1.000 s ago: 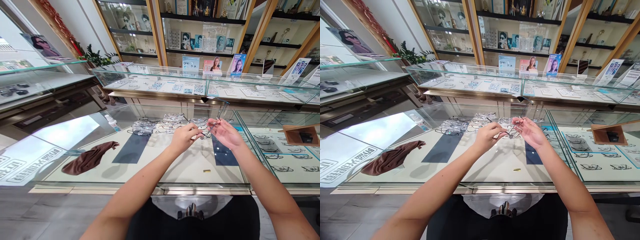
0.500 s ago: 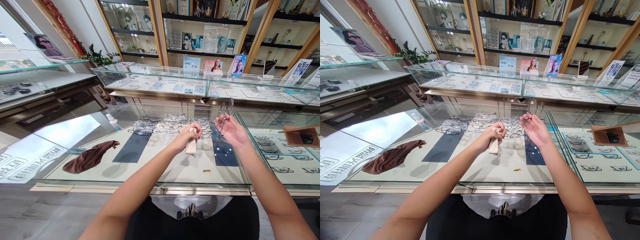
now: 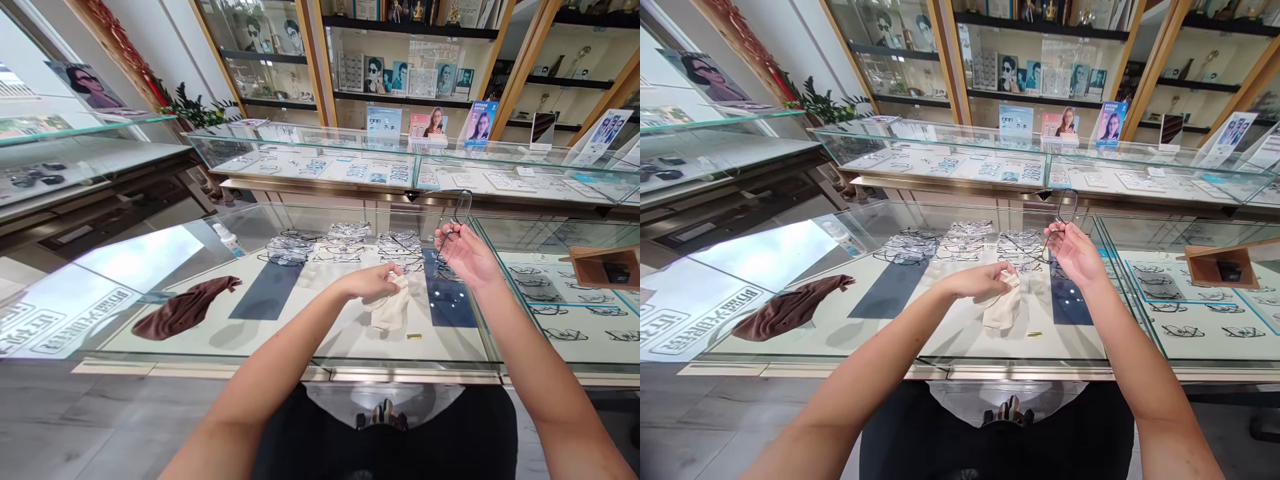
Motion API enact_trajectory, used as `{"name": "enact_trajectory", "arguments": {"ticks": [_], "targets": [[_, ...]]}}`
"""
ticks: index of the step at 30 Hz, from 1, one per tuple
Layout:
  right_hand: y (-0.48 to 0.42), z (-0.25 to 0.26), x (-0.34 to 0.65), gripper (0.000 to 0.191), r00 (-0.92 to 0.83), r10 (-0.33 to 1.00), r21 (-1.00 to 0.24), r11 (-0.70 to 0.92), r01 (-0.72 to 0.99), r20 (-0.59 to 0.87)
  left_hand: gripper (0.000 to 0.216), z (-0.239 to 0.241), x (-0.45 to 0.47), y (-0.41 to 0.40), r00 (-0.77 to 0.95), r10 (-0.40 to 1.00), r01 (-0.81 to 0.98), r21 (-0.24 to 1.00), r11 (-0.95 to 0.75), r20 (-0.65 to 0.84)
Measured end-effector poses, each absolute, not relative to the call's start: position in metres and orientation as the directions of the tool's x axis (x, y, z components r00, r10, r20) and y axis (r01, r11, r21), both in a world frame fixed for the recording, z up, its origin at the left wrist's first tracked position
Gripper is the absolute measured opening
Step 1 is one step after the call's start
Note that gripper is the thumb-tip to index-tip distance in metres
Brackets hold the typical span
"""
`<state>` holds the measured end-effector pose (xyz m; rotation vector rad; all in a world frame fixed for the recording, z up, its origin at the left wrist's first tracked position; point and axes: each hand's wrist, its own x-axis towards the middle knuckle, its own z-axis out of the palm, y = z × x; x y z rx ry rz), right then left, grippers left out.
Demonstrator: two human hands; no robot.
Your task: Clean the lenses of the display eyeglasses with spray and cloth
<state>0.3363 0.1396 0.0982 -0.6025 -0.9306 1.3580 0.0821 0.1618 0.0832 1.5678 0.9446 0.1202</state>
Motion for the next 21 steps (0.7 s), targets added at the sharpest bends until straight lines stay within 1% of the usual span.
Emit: {"name": "enact_trajectory", "arguments": {"ticks": [3,5,10,13,15,17,19,20,21], "targets": [[0.14,0.098,0.336,0.028,-0.042,0.979,-0.819,0.143,-0.556,0.199,0.047,0.09,0.075,0.165,0.617,0.688,0.555,0.831,-0.036,-0.382],[0.141,0.097,0.337,0.028,-0.036,0.979,-0.822,0.146,-0.55,0.198,0.043,0.095,0.066,0.168,0.581,0.727,0.601,0.796,-0.078,-0.367],[0.14,0.098,0.338,0.029,-0.025,0.98,-0.841,0.157,-0.518,0.198,0.045,0.1,0.037,0.166,0.485,0.788,0.662,0.748,-0.048,-0.379],[0.137,0.101,0.338,0.032,-0.038,0.981,-0.841,0.143,-0.522,0.191,0.05,0.097,0.015,0.159,0.382,0.825,0.745,0.667,-0.007,-0.418],[0.136,0.103,0.338,0.032,-0.047,0.98,-0.839,0.138,-0.526,0.191,0.055,0.093,-0.002,0.154,0.309,0.858,0.806,0.592,-0.007,-0.41],[0.135,0.105,0.341,0.031,-0.051,0.979,-0.84,0.144,-0.524,0.2,0.059,0.088,-0.021,0.15,0.264,0.887,0.848,0.529,-0.026,-0.379],[0.135,0.107,0.344,0.028,-0.052,0.974,-0.843,0.164,-0.512,0.22,0.053,0.082,-0.044,0.152,0.206,0.926,0.866,0.5,-0.022,-0.317],[0.135,0.107,0.345,0.027,-0.049,0.971,-0.845,0.176,-0.505,0.232,0.047,0.079,-0.056,0.155,0.143,0.958,0.863,0.505,0.001,-0.247],[0.135,0.108,0.347,0.026,-0.045,0.97,-0.846,0.186,-0.499,0.24,0.041,0.077,-0.069,0.16,0.043,0.99,0.854,0.52,0.034,-0.134]]}}
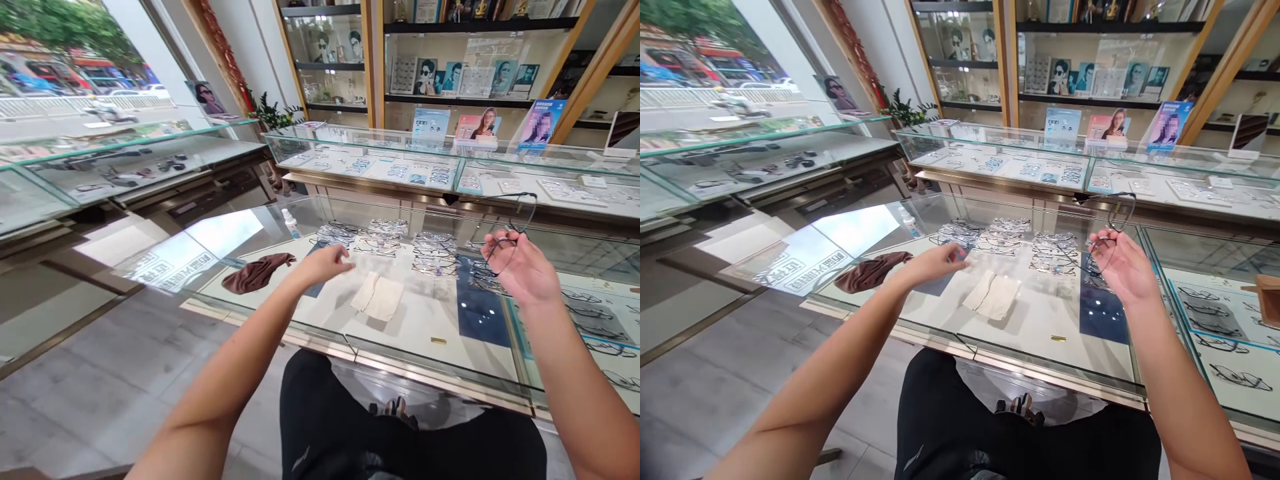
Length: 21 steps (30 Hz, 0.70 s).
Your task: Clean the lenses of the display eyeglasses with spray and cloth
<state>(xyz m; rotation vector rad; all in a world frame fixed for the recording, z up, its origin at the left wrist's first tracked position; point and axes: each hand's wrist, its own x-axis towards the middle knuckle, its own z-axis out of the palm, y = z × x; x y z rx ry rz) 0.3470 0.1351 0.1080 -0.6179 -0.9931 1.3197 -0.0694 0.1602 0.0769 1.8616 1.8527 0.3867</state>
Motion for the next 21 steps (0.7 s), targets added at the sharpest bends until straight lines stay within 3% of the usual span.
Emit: {"name": "enact_trajectory", "arguments": {"ticks": [1,3,6,13,18,21], "targets": [[0.136,0.109,0.348,0.025,-0.041,0.969,-0.846,0.193,-0.496,0.245,0.037,0.075,-0.083,0.167,-0.103,0.994,0.833,0.549,0.074,0.023],[0.137,0.109,0.35,0.026,-0.029,0.969,-0.847,0.2,-0.493,0.245,0.048,0.071,-0.11,0.184,-0.452,0.827,0.714,0.692,0.11,0.335],[0.14,0.108,0.352,0.026,-0.017,0.968,-0.855,0.212,-0.474,0.249,0.056,0.066,-0.142,0.212,-0.614,0.715,0.612,0.774,0.163,0.335],[0.149,0.103,0.36,0.026,-0.015,0.959,-0.868,0.25,-0.428,0.284,0.037,0.045,-0.165,0.236,-0.577,0.81,0.428,0.883,0.193,0.103],[0.151,0.1,0.365,0.03,0.02,0.958,-0.854,0.263,-0.449,0.285,0.038,0.06,-0.142,0.233,-0.538,0.832,0.31,0.95,0.047,0.134],[0.152,0.102,0.36,0.034,0.054,0.95,-0.857,0.302,-0.418,0.309,0.022,0.08,-0.102,0.233,-0.431,0.889,0.188,0.979,-0.08,0.155]]}}
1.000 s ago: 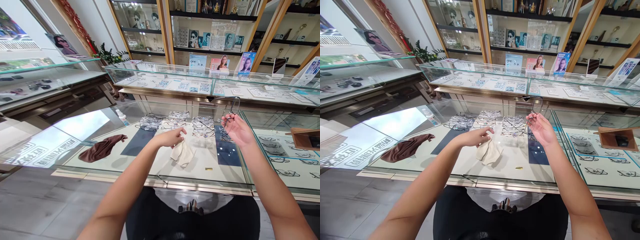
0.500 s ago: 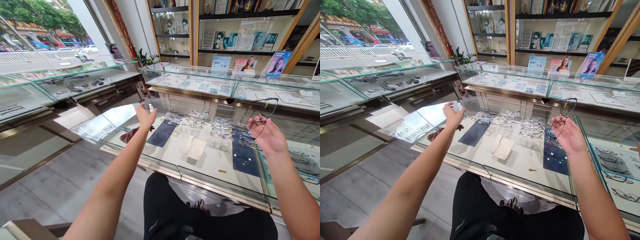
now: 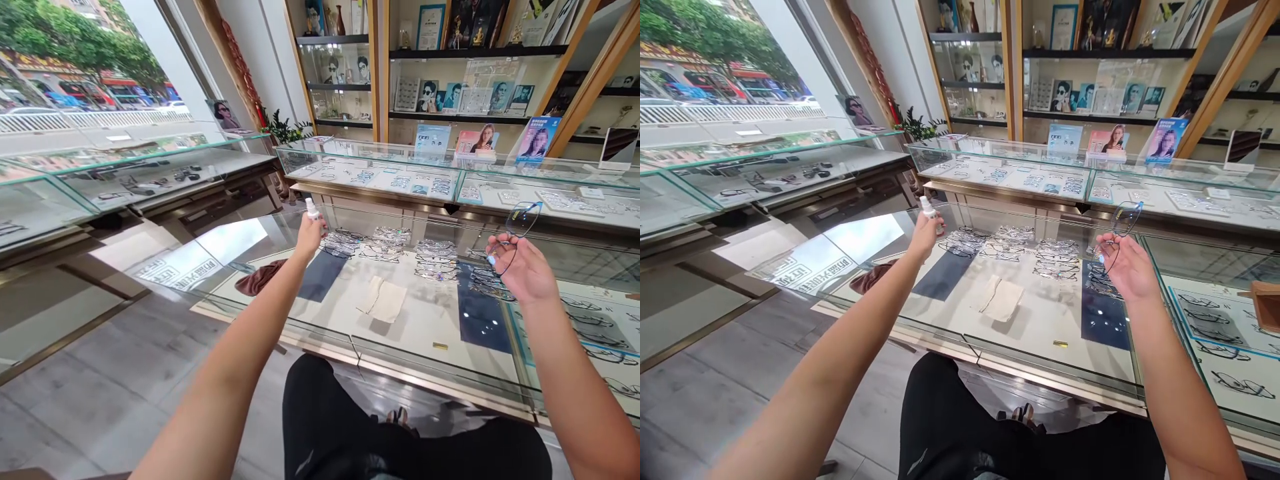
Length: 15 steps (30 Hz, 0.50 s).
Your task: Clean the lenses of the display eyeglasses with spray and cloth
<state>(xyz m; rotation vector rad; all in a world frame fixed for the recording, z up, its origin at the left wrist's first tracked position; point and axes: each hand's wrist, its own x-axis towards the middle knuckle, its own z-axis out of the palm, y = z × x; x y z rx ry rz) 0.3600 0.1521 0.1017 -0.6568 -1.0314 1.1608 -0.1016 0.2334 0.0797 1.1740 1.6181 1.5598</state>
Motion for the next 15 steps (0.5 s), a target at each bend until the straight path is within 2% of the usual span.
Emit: {"name": "enact_trajectory", "arguments": {"ticks": [2,6,8,10,15], "targets": [[0.151,0.104,0.35,0.037,0.057,0.945,-0.869,0.318,-0.378,0.321,0.019,0.093,-0.066,0.23,-0.305,0.938,0.101,0.985,-0.142,0.166],[0.149,0.109,0.314,0.038,0.002,0.956,-0.907,0.28,-0.315,0.294,0.059,0.112,0.007,0.213,-0.01,0.982,-0.05,0.98,-0.191,0.191],[0.148,0.107,0.296,0.041,-0.02,0.963,-0.92,0.251,-0.301,0.27,0.078,0.117,0.035,0.203,0.289,0.942,-0.197,0.973,-0.119,0.173],[0.148,0.102,0.283,0.043,-0.014,0.968,-0.931,0.237,-0.277,0.25,0.085,0.116,0.055,0.194,0.478,0.865,-0.263,0.965,-0.023,0.151],[0.142,0.081,0.275,0.047,0.035,0.98,-0.964,0.198,-0.18,0.195,0.085,0.102,0.067,0.182,0.611,0.786,-0.267,0.959,0.094,0.093]]}}
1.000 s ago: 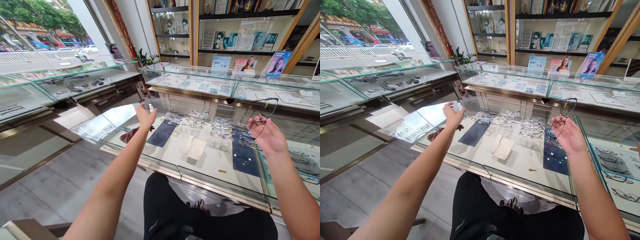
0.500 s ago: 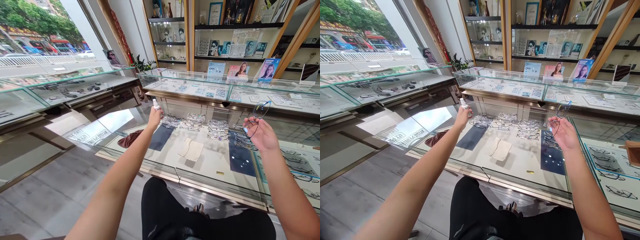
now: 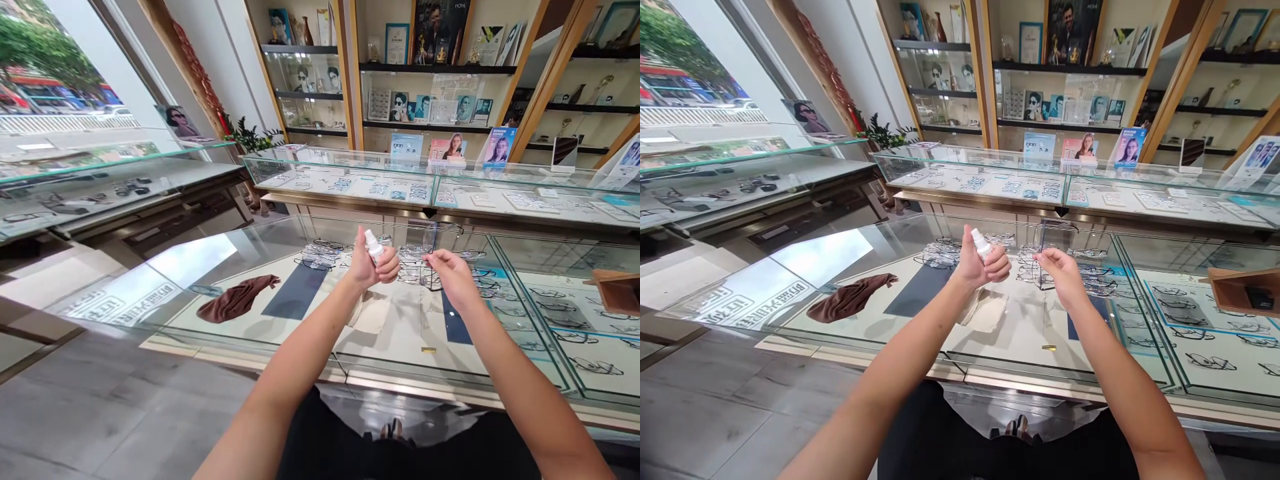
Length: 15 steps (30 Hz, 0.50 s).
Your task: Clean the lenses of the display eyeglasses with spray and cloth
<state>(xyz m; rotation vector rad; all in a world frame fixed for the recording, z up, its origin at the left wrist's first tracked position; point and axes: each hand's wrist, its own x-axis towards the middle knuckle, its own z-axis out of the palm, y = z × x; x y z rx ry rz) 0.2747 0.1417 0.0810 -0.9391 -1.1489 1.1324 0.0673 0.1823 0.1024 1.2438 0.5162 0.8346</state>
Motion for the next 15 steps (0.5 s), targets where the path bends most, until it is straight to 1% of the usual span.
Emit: {"name": "enact_trajectory", "arguments": {"ticks": [2,5,8,10,15], "targets": [[0.137,0.076,0.274,0.048,0.027,0.983,-0.969,0.182,-0.169,0.18,0.086,0.099,0.065,0.18,0.627,0.77,-0.268,0.961,0.074,0.115],[0.13,0.073,0.27,0.049,0.006,0.989,-0.976,0.149,-0.16,0.15,0.087,0.095,0.066,0.179,0.597,0.782,-0.262,0.965,-0.023,0.18],[0.124,0.073,0.264,0.048,-0.028,0.993,-0.98,0.112,-0.163,0.118,0.084,0.088,0.071,0.179,0.48,0.847,-0.133,0.973,-0.19,0.231],[0.121,0.074,0.26,0.048,-0.053,0.993,-0.978,0.096,-0.184,0.107,0.08,0.081,0.075,0.179,0.418,0.87,-0.04,0.962,-0.27,0.261],[0.116,0.077,0.256,0.047,-0.11,0.99,-0.969,0.061,-0.238,0.09,0.076,0.07,0.077,0.177,0.389,0.874,0.044,0.942,-0.332,0.29]]}}
